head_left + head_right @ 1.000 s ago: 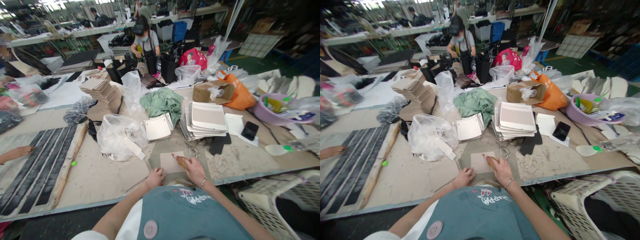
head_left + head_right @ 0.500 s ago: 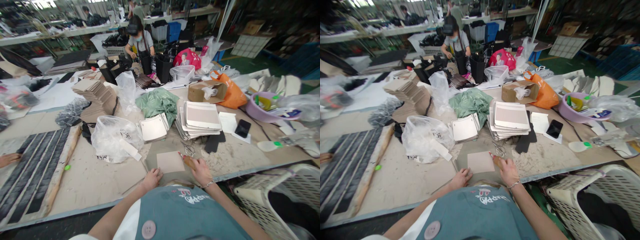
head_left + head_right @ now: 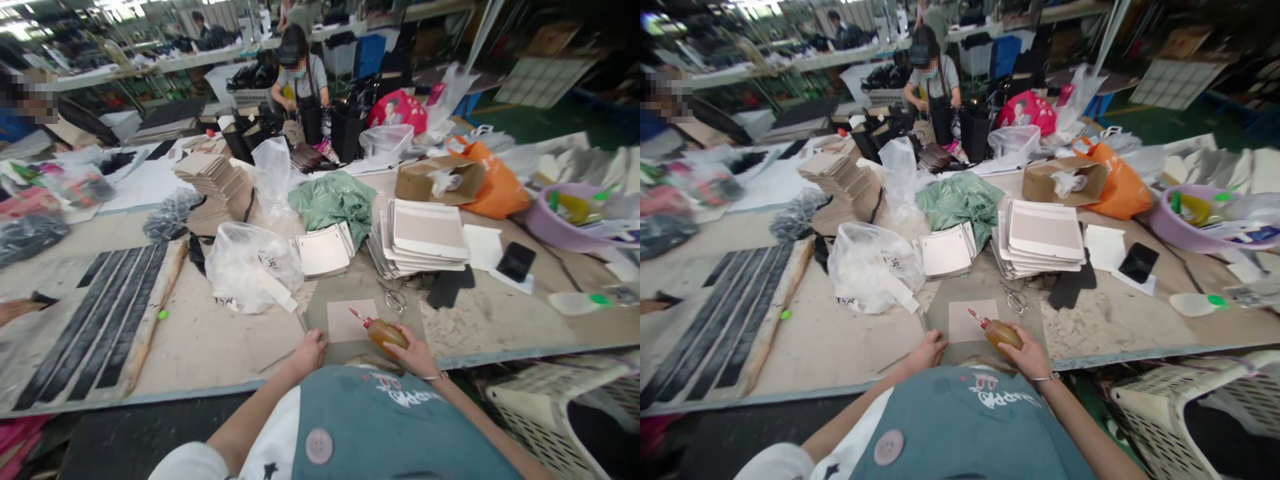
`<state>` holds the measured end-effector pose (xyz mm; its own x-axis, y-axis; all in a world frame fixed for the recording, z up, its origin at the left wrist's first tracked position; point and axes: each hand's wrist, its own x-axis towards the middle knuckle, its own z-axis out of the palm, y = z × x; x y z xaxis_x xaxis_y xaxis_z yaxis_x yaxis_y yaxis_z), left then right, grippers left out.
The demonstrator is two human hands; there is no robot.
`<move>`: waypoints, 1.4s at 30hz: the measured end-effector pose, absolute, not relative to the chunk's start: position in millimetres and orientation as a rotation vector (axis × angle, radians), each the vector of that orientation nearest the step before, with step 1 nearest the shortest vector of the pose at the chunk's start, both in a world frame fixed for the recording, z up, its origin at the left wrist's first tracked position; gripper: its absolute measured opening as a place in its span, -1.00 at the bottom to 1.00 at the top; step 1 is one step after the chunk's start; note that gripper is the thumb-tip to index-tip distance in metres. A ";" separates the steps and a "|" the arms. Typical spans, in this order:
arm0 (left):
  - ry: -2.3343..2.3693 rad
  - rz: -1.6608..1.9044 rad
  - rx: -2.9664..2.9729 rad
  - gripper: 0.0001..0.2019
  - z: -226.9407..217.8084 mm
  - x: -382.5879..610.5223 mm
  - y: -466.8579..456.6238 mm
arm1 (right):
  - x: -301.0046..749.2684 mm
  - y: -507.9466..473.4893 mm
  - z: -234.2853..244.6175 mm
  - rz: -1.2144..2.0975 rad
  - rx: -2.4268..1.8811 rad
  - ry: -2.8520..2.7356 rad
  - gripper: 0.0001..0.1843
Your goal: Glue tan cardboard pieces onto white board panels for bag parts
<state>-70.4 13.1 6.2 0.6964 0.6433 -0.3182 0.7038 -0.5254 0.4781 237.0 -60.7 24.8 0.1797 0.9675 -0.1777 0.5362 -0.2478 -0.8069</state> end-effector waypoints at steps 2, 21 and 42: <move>1.026 -0.138 2.308 -0.72 4.5 -71.4 12.5 | 233.5 -59.4 21.3 0.936 -1.822 -1.551 -0.49; 0.974 -0.152 2.396 -0.70 -2.6 -71.7 13.7 | 205.4 -24.3 30.9 0.615 -1.774 -2.218 -0.53; 1.006 -0.196 2.413 -0.69 5.0 -65.8 15.6 | 289.8 -52.9 18.9 0.613 -1.848 -2.004 -0.51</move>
<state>-65.8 15.6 5.0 0.7144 0.6228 -0.3189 0.6969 -0.5930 0.4033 289.8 -52.9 18.9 -0.0914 0.9951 -0.0376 0.8458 0.0576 -0.5305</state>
